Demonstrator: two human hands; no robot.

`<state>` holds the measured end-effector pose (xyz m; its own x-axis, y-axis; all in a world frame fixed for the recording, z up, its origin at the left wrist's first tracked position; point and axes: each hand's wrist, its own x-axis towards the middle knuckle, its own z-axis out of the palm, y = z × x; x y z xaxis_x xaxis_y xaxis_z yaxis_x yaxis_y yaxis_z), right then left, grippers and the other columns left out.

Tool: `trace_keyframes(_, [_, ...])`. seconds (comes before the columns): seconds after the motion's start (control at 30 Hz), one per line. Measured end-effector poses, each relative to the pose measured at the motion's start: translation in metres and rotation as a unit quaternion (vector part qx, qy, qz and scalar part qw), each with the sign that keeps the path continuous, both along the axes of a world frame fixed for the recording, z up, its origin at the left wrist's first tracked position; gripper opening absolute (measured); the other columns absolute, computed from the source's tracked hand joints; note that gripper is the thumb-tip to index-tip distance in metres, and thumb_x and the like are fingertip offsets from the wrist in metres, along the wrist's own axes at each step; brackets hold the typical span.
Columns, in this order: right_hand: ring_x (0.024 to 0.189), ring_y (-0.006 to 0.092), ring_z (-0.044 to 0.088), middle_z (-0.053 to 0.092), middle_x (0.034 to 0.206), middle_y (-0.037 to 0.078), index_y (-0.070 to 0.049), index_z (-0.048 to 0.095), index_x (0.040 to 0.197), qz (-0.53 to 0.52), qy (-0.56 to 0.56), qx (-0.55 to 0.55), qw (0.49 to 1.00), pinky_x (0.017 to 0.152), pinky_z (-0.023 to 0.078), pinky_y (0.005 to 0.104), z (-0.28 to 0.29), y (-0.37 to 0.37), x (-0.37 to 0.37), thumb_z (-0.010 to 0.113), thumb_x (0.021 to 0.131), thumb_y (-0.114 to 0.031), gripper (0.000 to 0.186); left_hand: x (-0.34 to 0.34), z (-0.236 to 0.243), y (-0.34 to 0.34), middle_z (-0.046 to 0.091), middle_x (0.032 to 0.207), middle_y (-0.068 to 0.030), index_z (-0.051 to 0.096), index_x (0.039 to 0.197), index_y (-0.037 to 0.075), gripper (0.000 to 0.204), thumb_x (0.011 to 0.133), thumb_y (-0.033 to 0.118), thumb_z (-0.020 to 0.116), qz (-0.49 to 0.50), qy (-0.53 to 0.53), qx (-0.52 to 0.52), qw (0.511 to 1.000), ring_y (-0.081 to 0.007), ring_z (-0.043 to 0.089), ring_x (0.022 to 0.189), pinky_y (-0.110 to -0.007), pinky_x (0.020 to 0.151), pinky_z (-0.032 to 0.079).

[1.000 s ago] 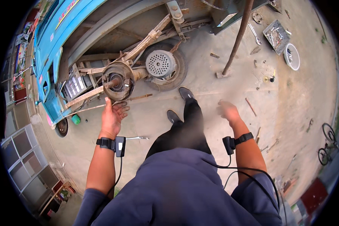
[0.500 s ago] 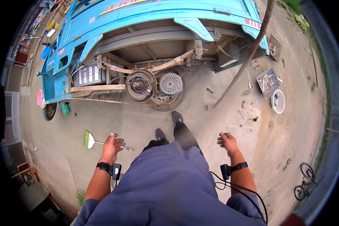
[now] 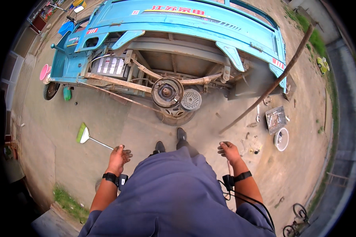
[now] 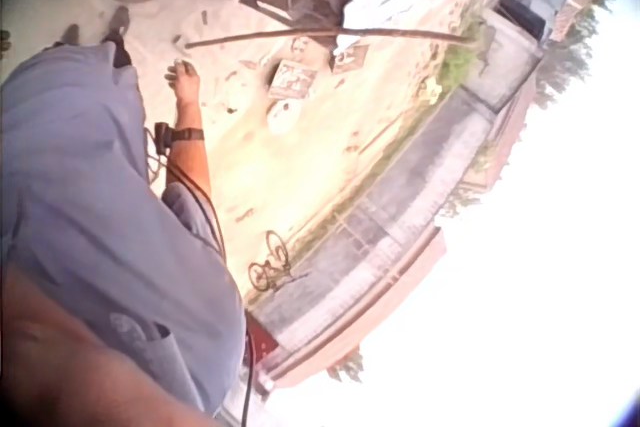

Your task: The person removes a brake shoe from a three-wheeled vehicle's wheel hub, inspects it, and reinstalls it. They then pick up a tire from the ground.

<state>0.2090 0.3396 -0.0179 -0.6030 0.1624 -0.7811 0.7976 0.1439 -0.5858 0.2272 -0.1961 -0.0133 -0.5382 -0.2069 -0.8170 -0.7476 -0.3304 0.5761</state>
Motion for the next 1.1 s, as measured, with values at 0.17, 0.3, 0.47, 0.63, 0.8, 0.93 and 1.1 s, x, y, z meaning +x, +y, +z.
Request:
trace_keyframes(0.17, [0.089,0.0206,0.07,0.072,0.106,0.011,-0.002,0.061,0.123,0.016,-0.005,0.005,1.0,0.076,0.053,0.0333,0.003,-0.009,-0.005,0.061,0.1,-0.036,0.041,0.001,-0.002,-0.007,0.069,0.097,-0.0119,0.049,0.126,0.006,0.04,0.104,0.039,0.054,0.01,0.011,0.001,1.0,-0.0209,0.069,0.078,-0.032,0.065,0.053])
trace_keyframes(0.3, [0.089,0.0207,0.071,0.072,0.106,0.011,-0.001,0.061,0.123,0.024,-0.012,0.009,1.0,0.075,0.054,0.0331,0.003,-0.014,-0.003,0.061,0.099,-0.036,0.042,-0.001,-0.004,-0.009,0.069,0.097,-0.0118,0.049,0.126,0.006,0.04,0.104,0.039,0.054,0.01,0.019,0.009,1.0,-0.0202,0.069,0.078,-0.031,0.065,0.053])
trace_keyframes(0.47, [0.089,0.0206,0.071,0.072,0.105,0.011,-0.002,0.061,0.124,0.027,-0.015,0.011,0.999,0.075,0.054,0.0331,0.002,-0.015,0.0,0.061,0.1,-0.036,0.041,-0.003,-0.006,-0.009,0.069,0.097,-0.0115,0.049,0.126,0.006,0.041,0.104,0.041,0.055,0.006,0.021,0.014,1.0,-0.0196,0.069,0.077,-0.031,0.064,0.053])
trace_keyframes(0.63, [0.089,0.0207,0.07,0.071,0.105,0.01,-0.004,0.061,0.125,0.026,-0.017,0.005,1.0,0.076,0.053,0.0333,0.002,-0.019,-0.002,0.062,0.1,-0.036,0.04,-0.004,-0.008,-0.012,0.069,0.096,-0.0112,0.049,0.124,0.006,0.041,0.104,0.041,0.055,0.007,0.025,0.014,1.0,-0.0194,0.069,0.077,-0.031,0.064,0.053])
trace_keyframes(0.8, [0.089,0.0207,0.07,0.071,0.106,0.01,-0.004,0.061,0.124,0.028,-0.018,0.002,0.999,0.076,0.053,0.0335,0.0,-0.023,-0.003,0.062,0.1,-0.035,0.04,-0.005,-0.008,-0.013,0.069,0.095,-0.0109,0.049,0.124,0.006,0.04,0.104,0.041,0.055,0.006,0.024,0.013,1.0,-0.0193,0.069,0.077,-0.031,0.064,0.053])
trace_keyframes(0.93, [0.089,0.0207,0.07,0.072,0.106,0.01,-0.004,0.062,0.124,0.029,-0.018,0.003,0.999,0.076,0.053,0.0334,0.001,-0.026,-0.005,0.062,0.1,-0.035,0.039,-0.005,-0.007,-0.014,0.069,0.095,-0.0108,0.048,0.125,0.006,0.04,0.104,0.04,0.054,0.007,0.02,0.01,1.0,-0.0192,0.069,0.077,-0.031,0.064,0.053])
trace_keyframes(1.1, [0.089,0.0205,0.07,0.071,0.106,0.01,-0.004,0.061,0.125,0.034,-0.018,0.003,0.999,0.076,0.053,0.0334,-0.001,-0.027,-0.008,0.062,0.1,-0.035,0.04,-0.004,-0.01,-0.017,0.069,0.095,-0.011,0.048,0.125,0.006,0.04,0.104,0.04,0.054,0.013,0.021,0.014,1.0,-0.0195,0.069,0.076,-0.031,0.063,0.053])
